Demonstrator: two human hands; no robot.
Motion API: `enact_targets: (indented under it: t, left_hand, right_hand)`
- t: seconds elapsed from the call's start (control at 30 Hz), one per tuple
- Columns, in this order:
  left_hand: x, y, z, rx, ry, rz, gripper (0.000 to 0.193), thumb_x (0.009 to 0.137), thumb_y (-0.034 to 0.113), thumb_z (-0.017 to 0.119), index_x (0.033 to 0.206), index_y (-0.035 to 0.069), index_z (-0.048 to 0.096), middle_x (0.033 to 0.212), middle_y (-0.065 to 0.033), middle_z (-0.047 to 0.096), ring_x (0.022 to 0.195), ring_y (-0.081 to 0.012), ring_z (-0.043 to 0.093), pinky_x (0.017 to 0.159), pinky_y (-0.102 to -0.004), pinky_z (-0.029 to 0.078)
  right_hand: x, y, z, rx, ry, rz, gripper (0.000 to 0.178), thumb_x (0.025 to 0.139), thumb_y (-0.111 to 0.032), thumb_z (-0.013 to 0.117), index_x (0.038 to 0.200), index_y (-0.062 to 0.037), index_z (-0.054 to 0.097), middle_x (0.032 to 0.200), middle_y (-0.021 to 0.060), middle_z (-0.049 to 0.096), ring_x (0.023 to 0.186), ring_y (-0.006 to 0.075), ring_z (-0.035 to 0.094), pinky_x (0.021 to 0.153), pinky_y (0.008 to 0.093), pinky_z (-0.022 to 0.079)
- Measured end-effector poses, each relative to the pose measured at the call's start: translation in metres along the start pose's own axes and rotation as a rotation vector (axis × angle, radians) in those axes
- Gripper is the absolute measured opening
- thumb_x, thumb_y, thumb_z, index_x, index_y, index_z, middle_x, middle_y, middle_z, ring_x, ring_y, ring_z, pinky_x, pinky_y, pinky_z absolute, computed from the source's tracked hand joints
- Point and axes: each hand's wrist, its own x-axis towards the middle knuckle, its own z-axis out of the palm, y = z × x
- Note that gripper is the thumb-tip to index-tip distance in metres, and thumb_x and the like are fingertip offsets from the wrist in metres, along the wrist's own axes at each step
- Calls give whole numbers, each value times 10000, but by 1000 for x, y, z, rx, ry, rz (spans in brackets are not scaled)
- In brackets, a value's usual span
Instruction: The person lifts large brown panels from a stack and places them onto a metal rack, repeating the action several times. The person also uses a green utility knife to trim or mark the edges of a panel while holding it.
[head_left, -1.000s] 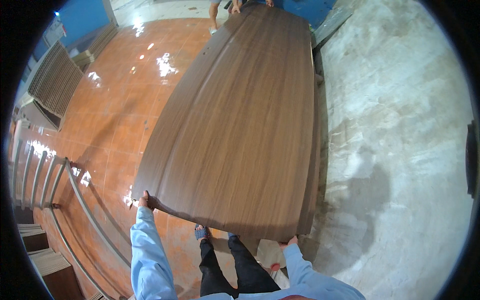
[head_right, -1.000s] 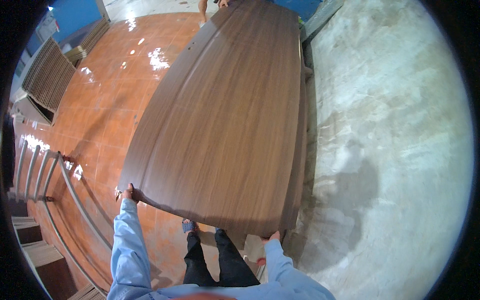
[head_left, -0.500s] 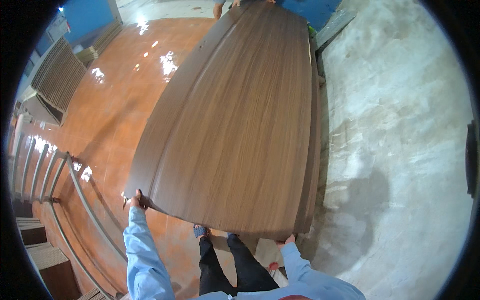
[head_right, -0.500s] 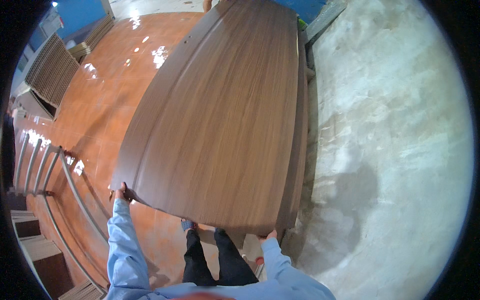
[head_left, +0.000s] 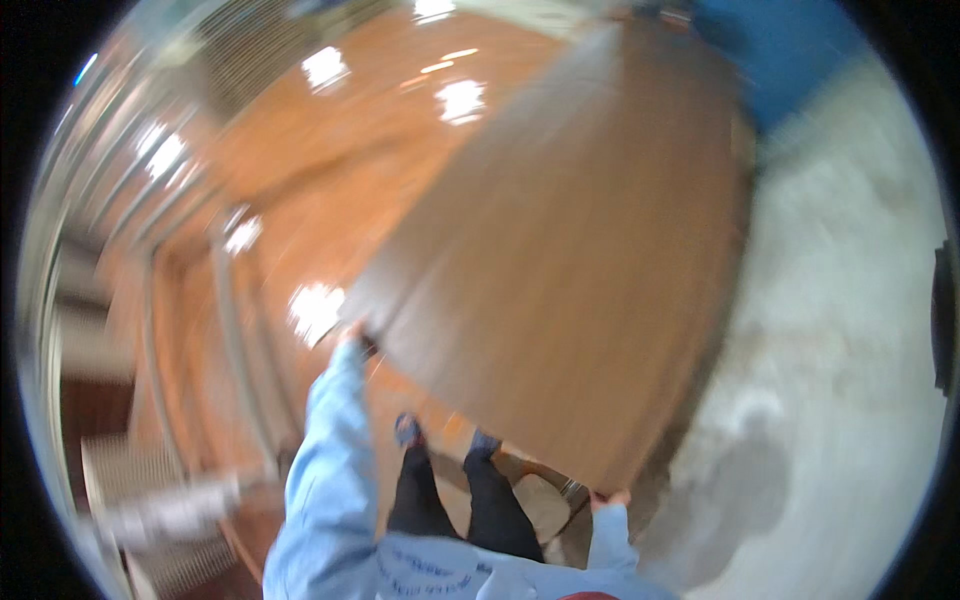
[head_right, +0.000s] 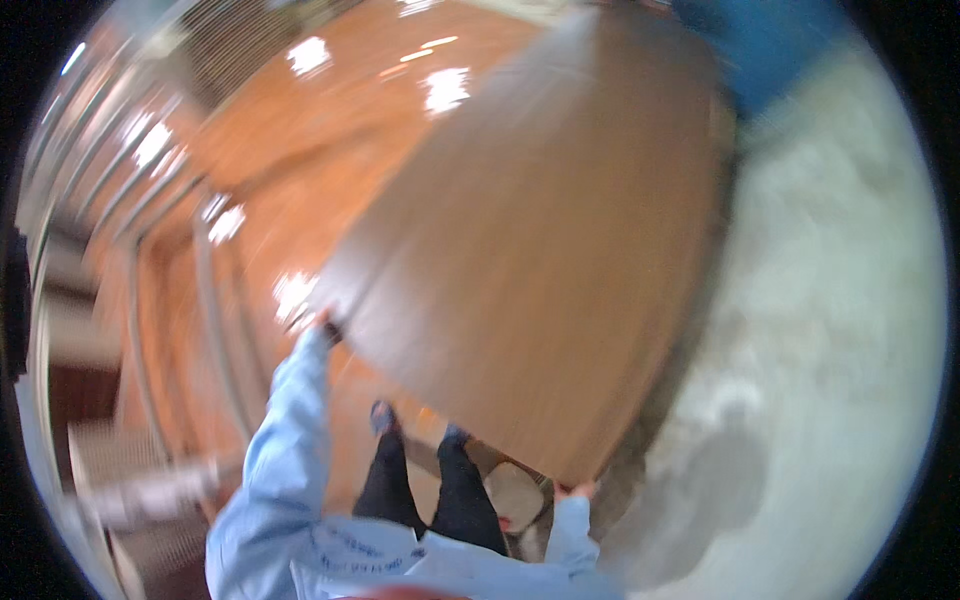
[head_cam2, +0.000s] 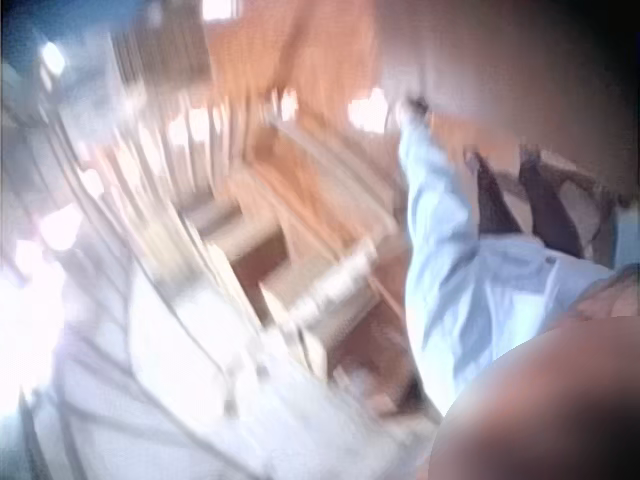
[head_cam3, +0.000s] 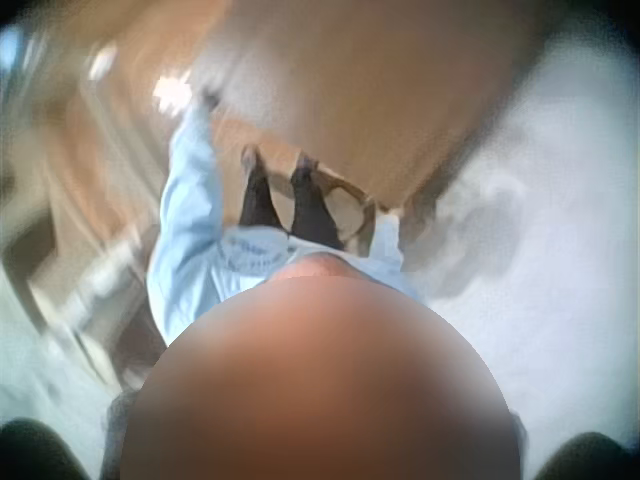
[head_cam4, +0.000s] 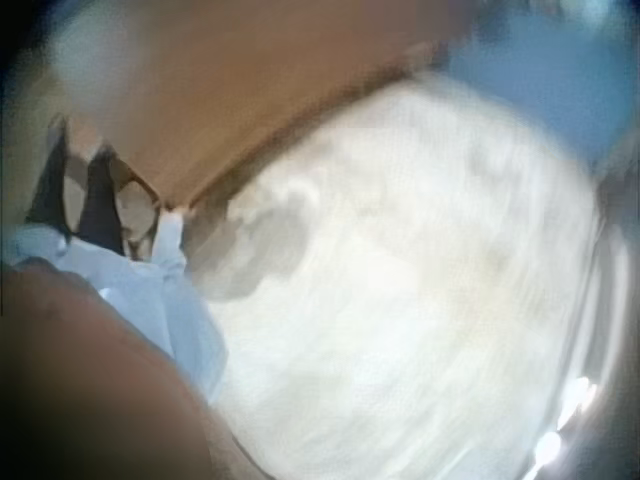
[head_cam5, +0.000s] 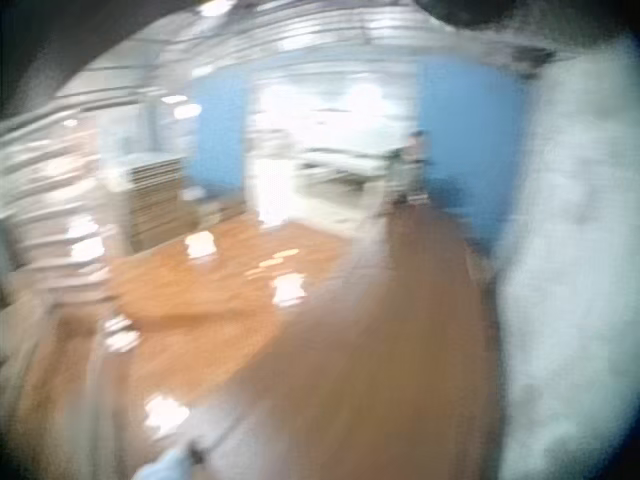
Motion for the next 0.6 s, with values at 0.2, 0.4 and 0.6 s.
enact_targets:
  t: [0.2, 0.4, 0.6]
  left_hand:
    - [-101, -48, 27, -10, 160, -136, 686, 790, 522, 719, 1193, -23, 610, 1154, -187, 647, 1008, -324, 615, 867, -447, 477]
    - [-148, -70, -22, -152, 271, -194, 734, 759, 527, 742, 1192, -49, 604, 1146, -209, 650, 996, -345, 630, 872, -438, 479]
    - [-174, -69, -123, -98, 401, -170, 733, 769, 563, 736, 1129, -64, 615, 1060, -190, 650, 885, -321, 628, 735, -423, 511]
  right_hand:
    - [-17, -74, -13, -87, 219, -104, 474, 893, -445, 534, 1234, -126, 613, 1281, 92, 611, 1189, 323, 558, 932, 519, 493]
    - [-11, -62, 5, -232, 20, 1, 465, 892, -439, 537, 1227, -126, 617, 1276, 94, 613, 1182, 324, 562, 929, 518, 495]
    - [-25, -24, 19, -385, -144, 78, 457, 892, -433, 541, 1219, -125, 622, 1271, 95, 616, 1175, 325, 567, 926, 517, 497]
